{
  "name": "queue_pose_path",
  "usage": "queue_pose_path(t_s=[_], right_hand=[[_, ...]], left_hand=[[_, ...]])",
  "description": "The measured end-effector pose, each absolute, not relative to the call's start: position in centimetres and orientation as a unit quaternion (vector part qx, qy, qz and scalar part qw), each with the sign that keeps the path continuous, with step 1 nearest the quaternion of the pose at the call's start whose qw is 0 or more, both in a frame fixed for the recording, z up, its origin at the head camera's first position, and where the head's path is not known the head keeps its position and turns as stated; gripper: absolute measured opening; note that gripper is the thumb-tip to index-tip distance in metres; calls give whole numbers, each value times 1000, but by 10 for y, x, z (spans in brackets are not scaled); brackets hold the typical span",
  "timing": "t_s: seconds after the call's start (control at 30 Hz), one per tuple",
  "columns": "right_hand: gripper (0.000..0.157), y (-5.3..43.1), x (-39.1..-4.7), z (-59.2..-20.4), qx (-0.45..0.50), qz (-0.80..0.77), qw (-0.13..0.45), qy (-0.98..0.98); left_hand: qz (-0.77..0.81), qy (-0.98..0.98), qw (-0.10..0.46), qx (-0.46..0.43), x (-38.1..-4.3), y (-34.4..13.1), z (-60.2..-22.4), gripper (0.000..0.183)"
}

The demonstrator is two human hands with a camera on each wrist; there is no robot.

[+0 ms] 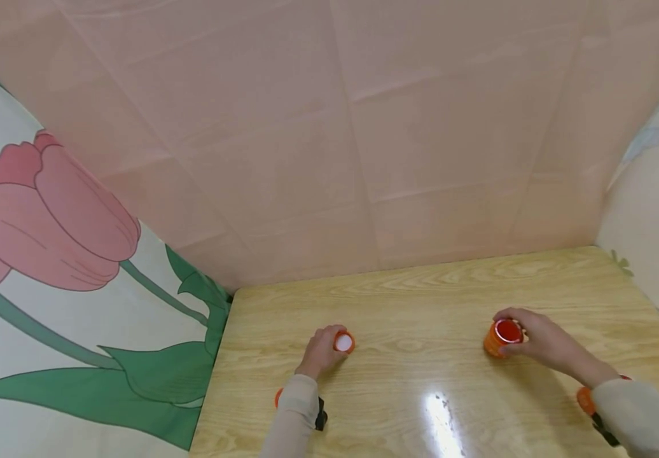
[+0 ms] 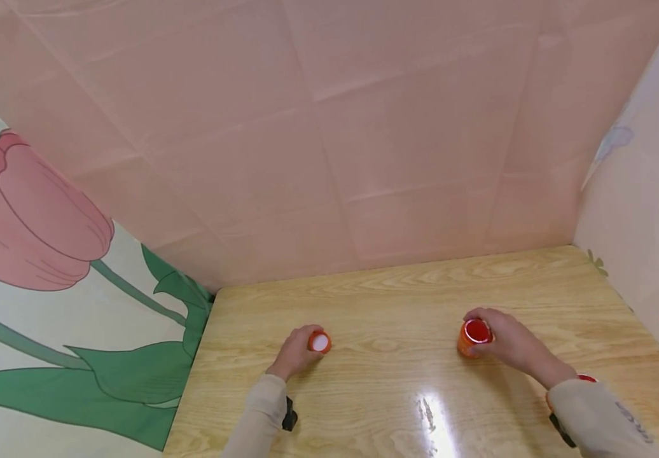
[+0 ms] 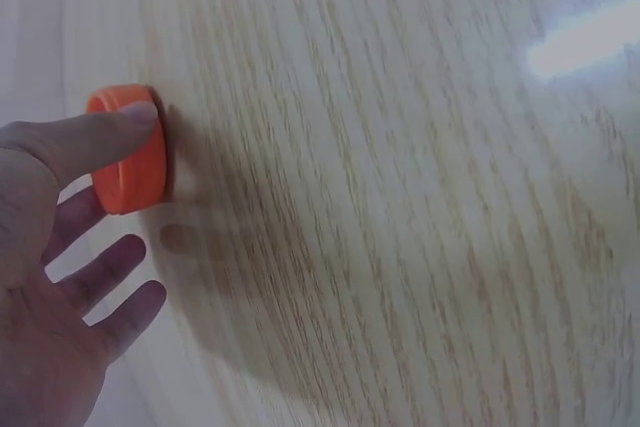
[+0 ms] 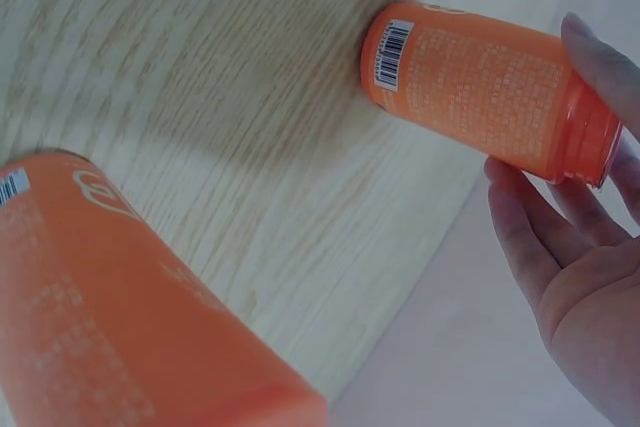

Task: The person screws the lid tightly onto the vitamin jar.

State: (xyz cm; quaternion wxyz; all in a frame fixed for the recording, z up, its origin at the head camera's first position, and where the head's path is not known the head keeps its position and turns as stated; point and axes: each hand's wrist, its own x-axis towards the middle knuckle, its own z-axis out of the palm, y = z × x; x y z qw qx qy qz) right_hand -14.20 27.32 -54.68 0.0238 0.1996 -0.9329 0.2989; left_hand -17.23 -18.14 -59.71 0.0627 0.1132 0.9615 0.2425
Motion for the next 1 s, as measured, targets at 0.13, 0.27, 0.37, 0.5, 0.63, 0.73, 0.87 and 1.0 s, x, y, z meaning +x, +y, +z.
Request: queue_pose_path(t_s=[0.13, 0.27, 0.37, 0.5, 0.63, 0.73, 0.87, 1.0], right_hand=[[58, 271, -140, -548, 198, 301, 20, -933], [58, 268, -137, -548, 199, 299, 19, -933], [59, 267, -136, -549, 200, 302, 17, -932], [60, 267, -134, -550, 197, 307, 16, -931], [59, 266, -131, -551, 203, 312, 29, -928], [59, 265, -129, -553, 208, 315, 34, -925], [59, 264, -127, -553, 202, 311, 32, -928], [59, 263, -124, -554, 195, 314, 24, -929]], left_hand=[[236, 962, 66, 120, -170, -180, -595, 51], [231, 963, 76, 119, -167, -178, -594, 51], [229, 963, 83, 118, -166, -177, -594, 51], [234, 961, 86, 122, -163, -176, -594, 51], [235, 960, 85, 129, -162, -175, -597, 52], [233, 959, 83, 136, -161, -174, -598, 52], [232, 959, 81, 142, -159, -172, -599, 51], [232, 959, 78, 144, -158, -170, -600, 50]])
